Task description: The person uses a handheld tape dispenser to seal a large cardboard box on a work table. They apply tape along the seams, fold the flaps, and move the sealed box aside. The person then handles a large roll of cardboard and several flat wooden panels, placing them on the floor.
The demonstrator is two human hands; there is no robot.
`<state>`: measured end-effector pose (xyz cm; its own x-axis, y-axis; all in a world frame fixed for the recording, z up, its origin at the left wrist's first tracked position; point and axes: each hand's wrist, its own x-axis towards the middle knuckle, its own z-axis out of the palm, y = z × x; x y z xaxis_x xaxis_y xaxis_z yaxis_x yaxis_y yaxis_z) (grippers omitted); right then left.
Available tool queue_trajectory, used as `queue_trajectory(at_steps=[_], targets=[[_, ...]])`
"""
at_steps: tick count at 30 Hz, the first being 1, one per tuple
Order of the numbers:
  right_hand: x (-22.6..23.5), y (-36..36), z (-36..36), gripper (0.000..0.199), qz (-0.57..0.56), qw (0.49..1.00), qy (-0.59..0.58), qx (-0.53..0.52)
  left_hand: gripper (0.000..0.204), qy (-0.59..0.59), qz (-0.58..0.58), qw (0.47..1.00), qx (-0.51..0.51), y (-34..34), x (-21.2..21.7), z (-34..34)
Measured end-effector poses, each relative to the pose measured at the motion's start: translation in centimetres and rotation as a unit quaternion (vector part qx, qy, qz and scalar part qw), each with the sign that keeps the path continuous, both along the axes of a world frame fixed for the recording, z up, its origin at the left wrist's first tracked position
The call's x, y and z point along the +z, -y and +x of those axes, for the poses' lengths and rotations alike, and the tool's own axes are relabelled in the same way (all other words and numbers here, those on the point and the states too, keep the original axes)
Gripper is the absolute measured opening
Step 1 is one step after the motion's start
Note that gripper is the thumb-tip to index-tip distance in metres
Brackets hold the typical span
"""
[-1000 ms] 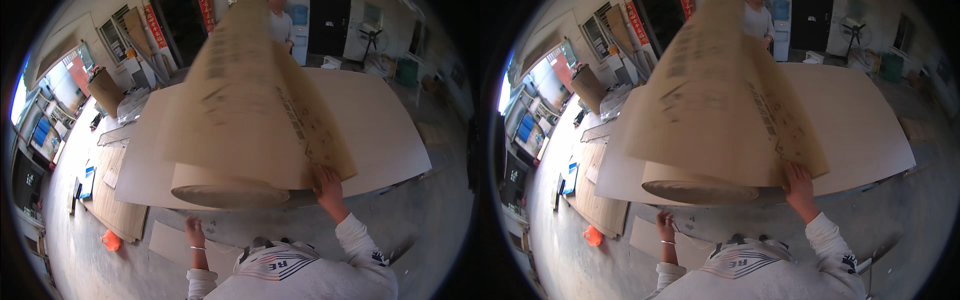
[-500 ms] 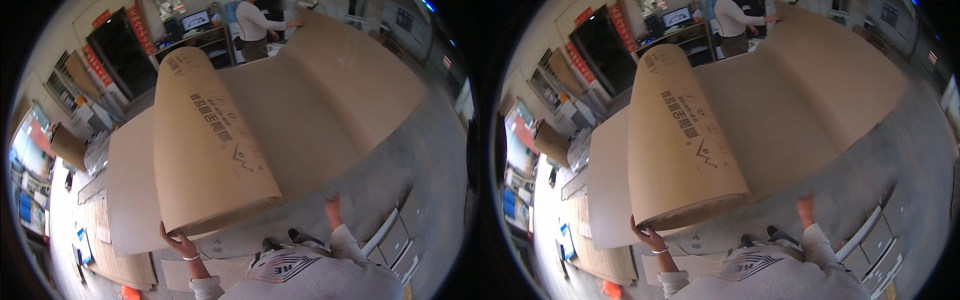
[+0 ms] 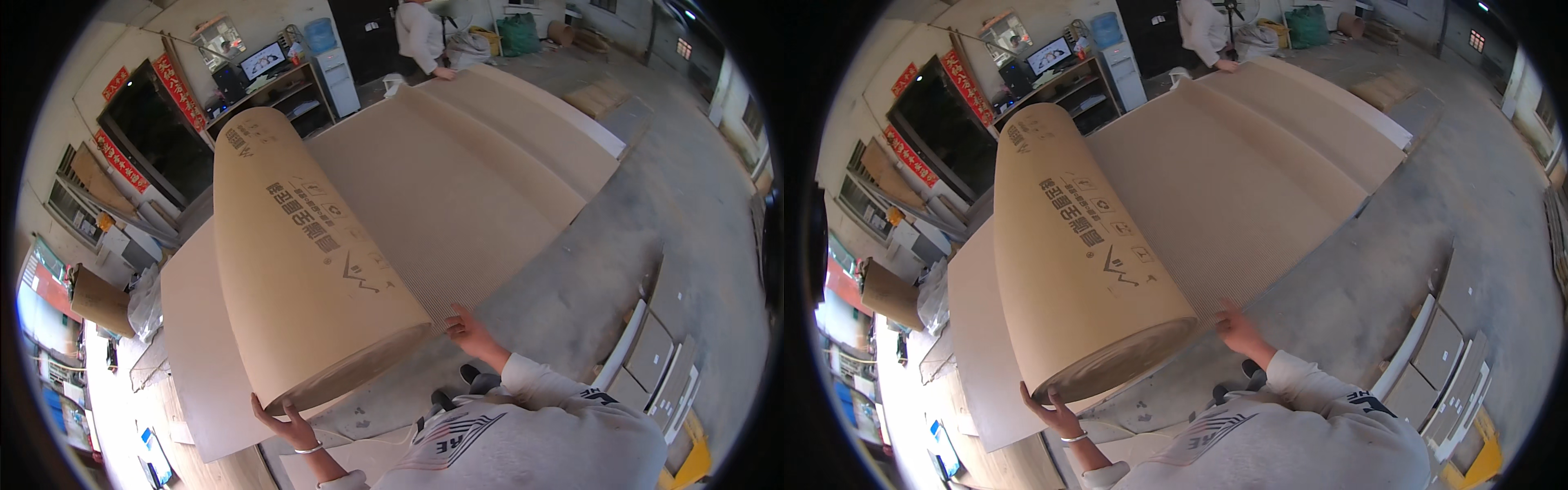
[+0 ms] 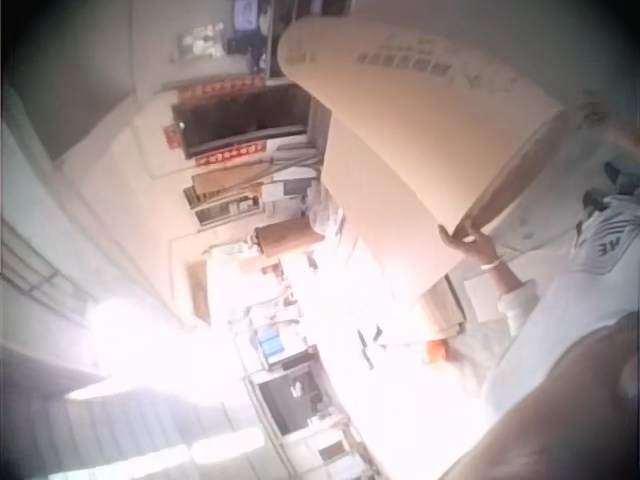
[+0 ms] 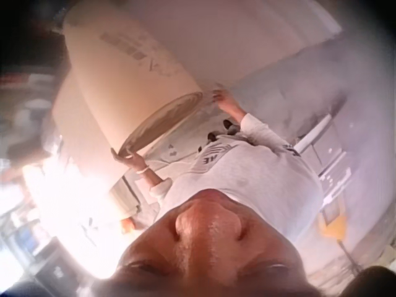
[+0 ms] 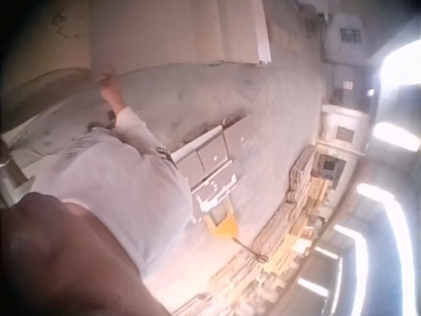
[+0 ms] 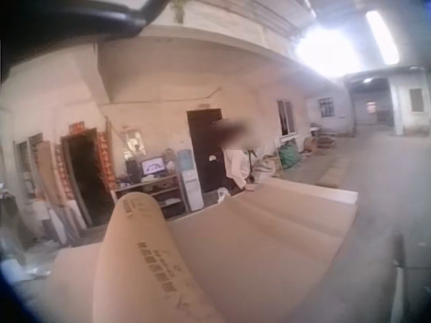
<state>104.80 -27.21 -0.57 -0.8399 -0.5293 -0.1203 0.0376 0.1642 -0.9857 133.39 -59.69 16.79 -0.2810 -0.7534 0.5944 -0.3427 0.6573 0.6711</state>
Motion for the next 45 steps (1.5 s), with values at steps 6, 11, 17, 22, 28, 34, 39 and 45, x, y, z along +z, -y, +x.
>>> queue_trajectory(at_steps=[6,11,17,22,28,34,39,45], targets=[[3.6,1.3,-1.5,0.088,-0.034,0.985,0.052,0.159,0.066,-0.011,0.093,0.996,0.005,-0.4,0.2,-0.3],[7.0,2.9,-1.1,0.094,-0.005,0.968,0.080,0.237,0.060,-0.042,0.091,0.994,0.040,0.3,-1.3,0.3],[3.3,4.4,-3.1,0.090,-0.053,0.967,0.025,0.248,0.065,-0.057,0.150,0.987,0.010,0.2,-1.0,-1.0],[2.7,6.8,-4.4,0.092,-0.090,0.961,-0.034,0.258,0.072,-0.044,0.097,0.994,0.001,0.8,-0.9,0.0],[2.5,6.1,-4.7,0.080,-0.049,0.949,-0.081,0.301,0.064,-0.057,0.069,0.992,0.090,-1.0,-0.1,-1.9],[4.0,5.6,-5.0,0.071,-0.079,0.945,-0.072,0.310,0.062,-0.026,-0.032,0.990,0.133,-1.0,-1.0,-2.7],[5.9,4.8,-4.8,0.069,0.155,0.901,-0.326,0.241,0.066,-0.026,-0.048,0.990,0.131,-1.5,-0.6,-3.0],[3.5,5.4,-7.7,0.071,0.005,0.916,-0.152,0.371,0.069,-0.030,-0.048,0.981,0.183,-0.3,-2.0,-3.4]])
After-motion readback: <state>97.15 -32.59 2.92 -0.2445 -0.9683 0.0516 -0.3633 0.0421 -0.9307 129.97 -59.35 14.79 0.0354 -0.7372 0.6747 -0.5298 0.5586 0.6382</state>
